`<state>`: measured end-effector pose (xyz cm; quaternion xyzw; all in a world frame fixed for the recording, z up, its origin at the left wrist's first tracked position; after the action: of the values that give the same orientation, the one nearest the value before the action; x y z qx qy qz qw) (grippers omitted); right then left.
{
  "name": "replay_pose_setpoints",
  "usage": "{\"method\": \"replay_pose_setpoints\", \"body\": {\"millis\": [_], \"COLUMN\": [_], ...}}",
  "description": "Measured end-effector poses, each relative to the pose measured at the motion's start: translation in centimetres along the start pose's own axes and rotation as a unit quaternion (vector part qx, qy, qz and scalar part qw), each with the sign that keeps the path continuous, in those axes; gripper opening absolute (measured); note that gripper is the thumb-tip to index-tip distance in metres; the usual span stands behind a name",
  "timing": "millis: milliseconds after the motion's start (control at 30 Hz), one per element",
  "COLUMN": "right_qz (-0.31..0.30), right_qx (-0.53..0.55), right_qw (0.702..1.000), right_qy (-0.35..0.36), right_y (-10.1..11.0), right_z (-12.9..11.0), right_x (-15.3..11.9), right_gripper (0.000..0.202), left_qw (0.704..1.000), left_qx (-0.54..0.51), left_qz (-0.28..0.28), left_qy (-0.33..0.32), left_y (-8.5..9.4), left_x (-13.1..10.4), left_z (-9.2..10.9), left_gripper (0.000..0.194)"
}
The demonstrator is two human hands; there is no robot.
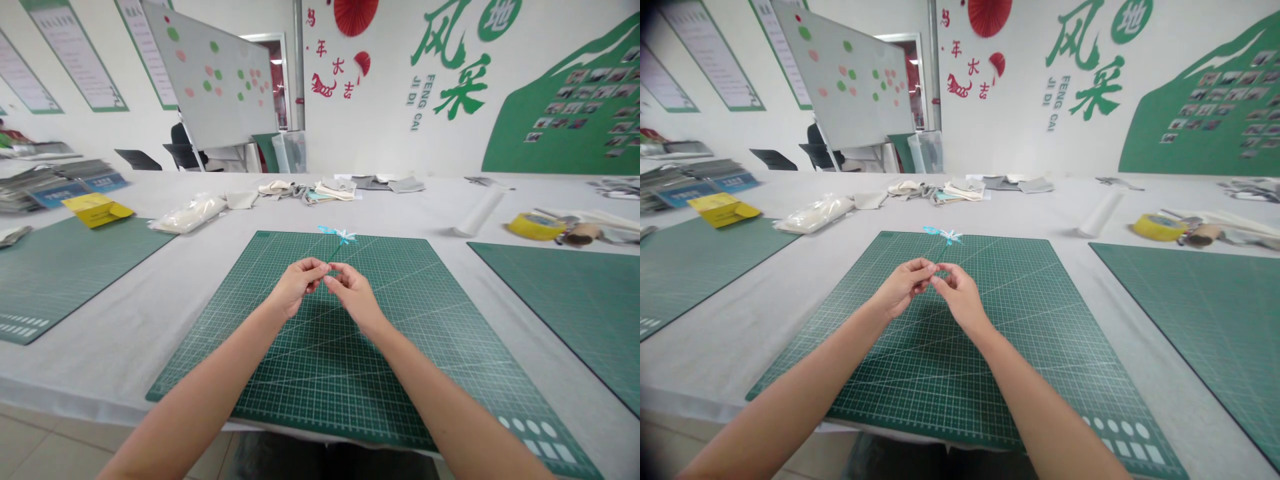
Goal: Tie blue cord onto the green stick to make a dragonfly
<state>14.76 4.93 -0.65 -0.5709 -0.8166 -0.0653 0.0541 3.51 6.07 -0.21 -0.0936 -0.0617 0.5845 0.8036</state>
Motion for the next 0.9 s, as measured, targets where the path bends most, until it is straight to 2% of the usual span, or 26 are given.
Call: {"method": "replay_pose_setpoints", "body": {"millis": [100,200,267,400,567,667,800,900], "right_qz": [0.026,0.057,0.06,0.072,0.113,0.103,0.051,-0.003], "right_qx": [-0.001,-0.057,-0.076,0.001,0.052,0.068,0.116,0.154], "right_qw": [1.0,0.997,0.994,0.996,0.991,0.992,0.991,0.988], "right_qy": [-0.014,0.017,0.04,0.05,0.039,0.027,0.046,0.002], "right_y": [1.5,2.4,2.3,1.7,2.2,2.1,1.1,-0.2], "right_z": [0.0,-1.0,-1.6,-1.4,-0.6,-0.2,-0.5,-0.1], "right_x": [0.1,-0.1,-0.3,-0.5,-0.5,-0.3,-0.1,-0.1], "right_gripper": [0.023,0.024,0.027,0.023,0.015,0.014,0.027,0.035], "left_qw": [1.0,0.997,0.995,0.986,0.956,0.945,0.934,0.919], "left_qx": [0.025,0.065,0.089,0.146,0.258,0.291,0.316,0.345], "left_qz": [0.01,0.016,0.016,0.021,0.042,0.047,0.056,0.077], "left_qy": [-0.008,-0.023,-0.035,-0.071,-0.13,-0.142,-0.157,-0.173], "left_y": [0.1,-0.1,-0.5,-1.0,-1.1,-1.1,-1.3,-1.3], "left_x": [-0.1,-0.2,-0.3,-0.5,-0.6,-0.7,-1.0,-1.4], "left_z": [0.2,0.4,0.5,0.7,1.5,1.8,2.3,2.8], "left_gripper": [0.025,0.025,0.026,0.026,0.017,0.016,0.014,0.01]}}
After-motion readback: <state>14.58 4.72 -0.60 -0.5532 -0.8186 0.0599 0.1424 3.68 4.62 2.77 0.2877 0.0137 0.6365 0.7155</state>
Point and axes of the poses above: each hand's wrist, its own x-axis towards the middle knuckle, its own y-axis out of the back of the hand, z = x × y, the point moved 8 cm from there along x, towards the middle knuckle, and after that the axes turned 8 degrees about -z, right-handed, at the moved point
